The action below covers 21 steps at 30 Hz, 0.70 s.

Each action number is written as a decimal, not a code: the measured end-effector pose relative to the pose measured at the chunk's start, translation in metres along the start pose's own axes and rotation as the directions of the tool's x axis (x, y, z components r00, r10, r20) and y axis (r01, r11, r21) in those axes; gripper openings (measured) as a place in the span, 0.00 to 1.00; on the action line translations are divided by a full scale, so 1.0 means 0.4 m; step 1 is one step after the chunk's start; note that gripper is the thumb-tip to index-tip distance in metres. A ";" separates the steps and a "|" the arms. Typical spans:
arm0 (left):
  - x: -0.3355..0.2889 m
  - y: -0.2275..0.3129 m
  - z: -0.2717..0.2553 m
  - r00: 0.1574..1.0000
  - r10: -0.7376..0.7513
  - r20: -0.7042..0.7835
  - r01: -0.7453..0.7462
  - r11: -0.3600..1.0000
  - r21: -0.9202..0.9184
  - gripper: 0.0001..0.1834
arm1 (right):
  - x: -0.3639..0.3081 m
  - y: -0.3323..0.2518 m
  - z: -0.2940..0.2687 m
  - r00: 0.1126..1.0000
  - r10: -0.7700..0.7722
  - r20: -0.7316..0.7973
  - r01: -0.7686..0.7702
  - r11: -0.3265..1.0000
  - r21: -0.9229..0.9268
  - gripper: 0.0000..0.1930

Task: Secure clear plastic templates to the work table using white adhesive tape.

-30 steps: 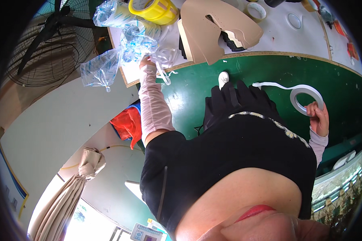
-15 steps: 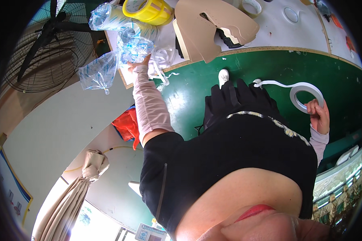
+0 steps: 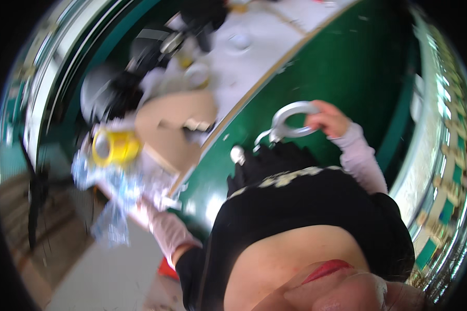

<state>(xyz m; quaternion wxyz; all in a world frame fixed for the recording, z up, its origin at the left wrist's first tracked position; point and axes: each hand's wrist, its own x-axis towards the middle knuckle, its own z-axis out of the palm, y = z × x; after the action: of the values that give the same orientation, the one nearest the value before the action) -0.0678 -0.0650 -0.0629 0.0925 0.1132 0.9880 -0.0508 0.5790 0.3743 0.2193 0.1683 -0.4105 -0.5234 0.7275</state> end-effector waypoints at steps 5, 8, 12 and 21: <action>0.039 0.004 0.070 0.977 -0.081 0.196 0.145 0.930 -0.338 0.32 | -0.001 0.011 -0.015 0.999 -0.045 0.024 0.043 0.995 0.087 0.04; 0.073 0.030 0.087 0.966 -0.175 0.193 0.174 0.985 0.021 0.27 | -0.011 0.017 -0.020 0.996 -0.085 0.032 0.080 0.990 0.117 0.04; 0.101 0.071 0.065 0.930 -0.181 0.319 0.043 0.918 0.395 0.20 | -0.030 0.020 -0.021 0.997 -0.071 0.017 0.069 0.992 0.110 0.04; 0.042 0.066 -0.005 0.946 -0.285 0.157 0.259 0.951 0.168 0.18 | -0.041 0.034 -0.018 0.994 -0.104 0.025 0.101 0.988 0.116 0.04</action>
<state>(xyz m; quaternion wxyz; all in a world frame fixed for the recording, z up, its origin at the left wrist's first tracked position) -0.0782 -0.0356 -0.0662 0.1645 -0.0232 0.9754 -0.1450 0.5970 0.3624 0.2131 0.2204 -0.3612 -0.5039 0.7530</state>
